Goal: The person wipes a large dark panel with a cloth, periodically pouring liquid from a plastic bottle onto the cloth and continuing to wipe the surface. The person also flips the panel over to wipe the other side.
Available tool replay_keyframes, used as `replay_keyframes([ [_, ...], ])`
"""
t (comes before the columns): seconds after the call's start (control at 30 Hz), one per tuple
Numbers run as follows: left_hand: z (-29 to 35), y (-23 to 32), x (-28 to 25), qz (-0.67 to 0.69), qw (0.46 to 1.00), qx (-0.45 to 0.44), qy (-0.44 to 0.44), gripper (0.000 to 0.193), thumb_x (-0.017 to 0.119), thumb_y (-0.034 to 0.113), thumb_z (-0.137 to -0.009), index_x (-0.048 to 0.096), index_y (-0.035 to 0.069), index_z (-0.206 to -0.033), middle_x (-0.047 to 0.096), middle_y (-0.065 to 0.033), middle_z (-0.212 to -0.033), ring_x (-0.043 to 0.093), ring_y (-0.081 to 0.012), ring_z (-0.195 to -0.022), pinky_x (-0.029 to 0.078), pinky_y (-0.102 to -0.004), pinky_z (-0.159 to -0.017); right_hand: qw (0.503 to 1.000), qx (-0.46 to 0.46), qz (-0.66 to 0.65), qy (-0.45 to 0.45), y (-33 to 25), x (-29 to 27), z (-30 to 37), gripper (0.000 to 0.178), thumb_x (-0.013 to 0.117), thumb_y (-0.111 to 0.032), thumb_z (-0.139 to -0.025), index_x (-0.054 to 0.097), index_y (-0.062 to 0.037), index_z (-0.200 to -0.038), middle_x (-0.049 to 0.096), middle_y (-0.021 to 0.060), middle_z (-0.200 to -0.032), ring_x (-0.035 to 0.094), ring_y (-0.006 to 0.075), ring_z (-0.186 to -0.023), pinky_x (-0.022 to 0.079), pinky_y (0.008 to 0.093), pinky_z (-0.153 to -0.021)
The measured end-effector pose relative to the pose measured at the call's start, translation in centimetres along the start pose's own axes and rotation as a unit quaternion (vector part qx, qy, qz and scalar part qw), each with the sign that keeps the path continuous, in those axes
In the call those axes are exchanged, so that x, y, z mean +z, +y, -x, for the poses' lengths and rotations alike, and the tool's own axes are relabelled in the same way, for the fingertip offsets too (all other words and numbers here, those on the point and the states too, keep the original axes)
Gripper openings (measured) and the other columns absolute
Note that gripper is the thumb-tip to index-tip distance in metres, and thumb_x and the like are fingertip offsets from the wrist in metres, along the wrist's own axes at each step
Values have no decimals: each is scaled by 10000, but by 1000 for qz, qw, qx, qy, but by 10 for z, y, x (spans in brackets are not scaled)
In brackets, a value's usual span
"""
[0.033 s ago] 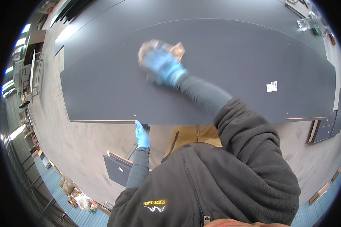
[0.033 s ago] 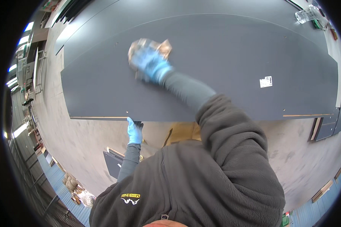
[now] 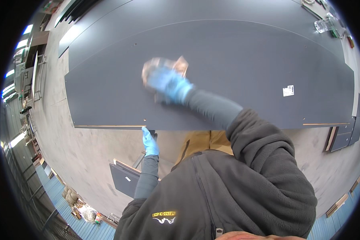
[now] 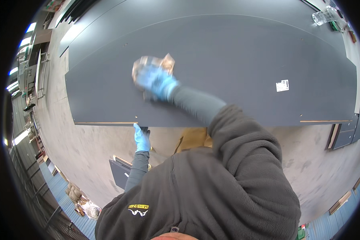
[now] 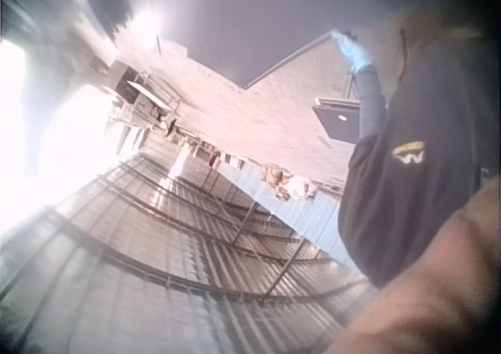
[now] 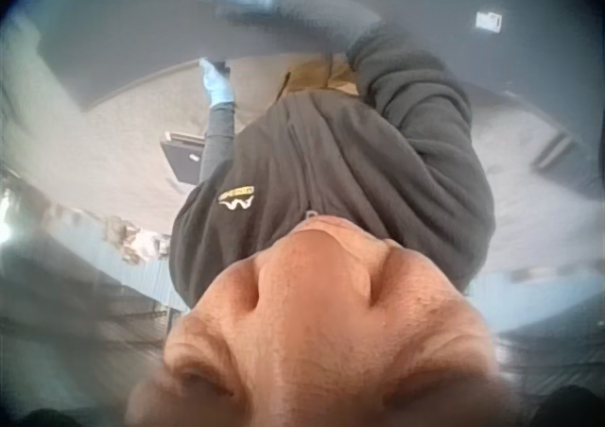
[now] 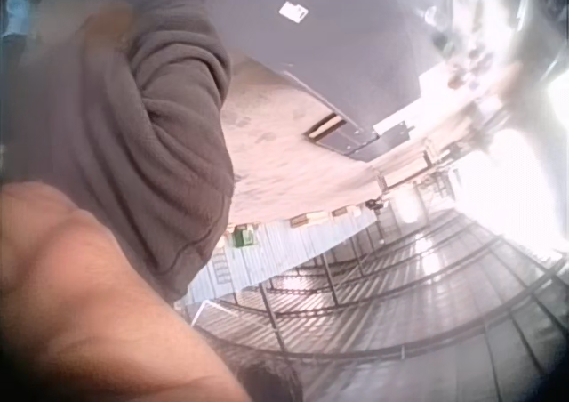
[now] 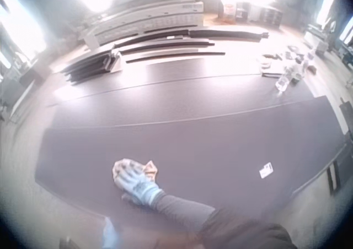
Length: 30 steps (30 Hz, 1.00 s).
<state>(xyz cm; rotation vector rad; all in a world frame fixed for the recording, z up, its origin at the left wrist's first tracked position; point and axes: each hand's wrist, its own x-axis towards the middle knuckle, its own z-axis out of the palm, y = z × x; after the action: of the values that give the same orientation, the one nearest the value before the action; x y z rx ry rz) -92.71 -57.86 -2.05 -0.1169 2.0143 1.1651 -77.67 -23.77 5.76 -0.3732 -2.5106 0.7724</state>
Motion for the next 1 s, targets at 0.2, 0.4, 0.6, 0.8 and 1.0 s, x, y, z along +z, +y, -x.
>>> replay_keyframes([
  [0.2, -8, -8, -96, 29, 997, -15, 77, 929, 432, 756, -1083, 407, 54, -1690, 374, -202, -1761, 316, -365, -1647, 220, -545, -1326, 980, -141, 83, -115, -125, 95, 82, 769, 790, -189, -841, 526, -104, -1558, 459, 116, -1682, 360, 334, -1617, 284, 574, -1347],
  [0.4, -11, -73, -147, 78, 989, -87, 90, 964, 481, 757, -1063, 391, 32, -1691, 378, -206, -1758, 316, -368, -1645, 207, -550, -1332, 926, -72, -168, -331, -165, 79, 118, 366, 690, -103, -931, 721, -113, -1296, 649, 104, -1482, 644, 324, -1360, 514, 485, -1150],
  [0.6, 10, -93, -148, 106, 984, -137, 52, 960, 499, 724, -1072, 358, 12, -1700, 335, -213, -1779, 276, -365, -1663, 188, -528, -1343, 966, 55, -242, 69, -157, 49, 25, 582, 714, 121, -787, 709, -106, -1322, 688, 199, -1430, 673, 415, -1314, 577, 499, -1069],
  [0.8, 37, -84, -129, 108, 978, -153, 93, 804, 535, 689, -1080, 505, 46, -1562, 497, -151, -1590, 477, -277, -1435, 363, -458, -1202, 931, -2, 349, 106, -44, 59, -121, 529, 693, -216, -908, 632, -69, -1413, 558, 212, -1557, 497, 419, -1492, 350, 560, -1283],
  [1.0, 68, -86, -61, 187, 967, -174, 18, 497, 523, 524, -1144, 465, 192, -779, 332, 76, -695, 297, -96, -596, 249, -318, -564, 990, -4, 105, 98, 42, 70, -106, 507, 840, -297, -821, 708, -108, -1272, 535, 231, -1591, 482, 427, -1523, 355, 582, -1285],
])
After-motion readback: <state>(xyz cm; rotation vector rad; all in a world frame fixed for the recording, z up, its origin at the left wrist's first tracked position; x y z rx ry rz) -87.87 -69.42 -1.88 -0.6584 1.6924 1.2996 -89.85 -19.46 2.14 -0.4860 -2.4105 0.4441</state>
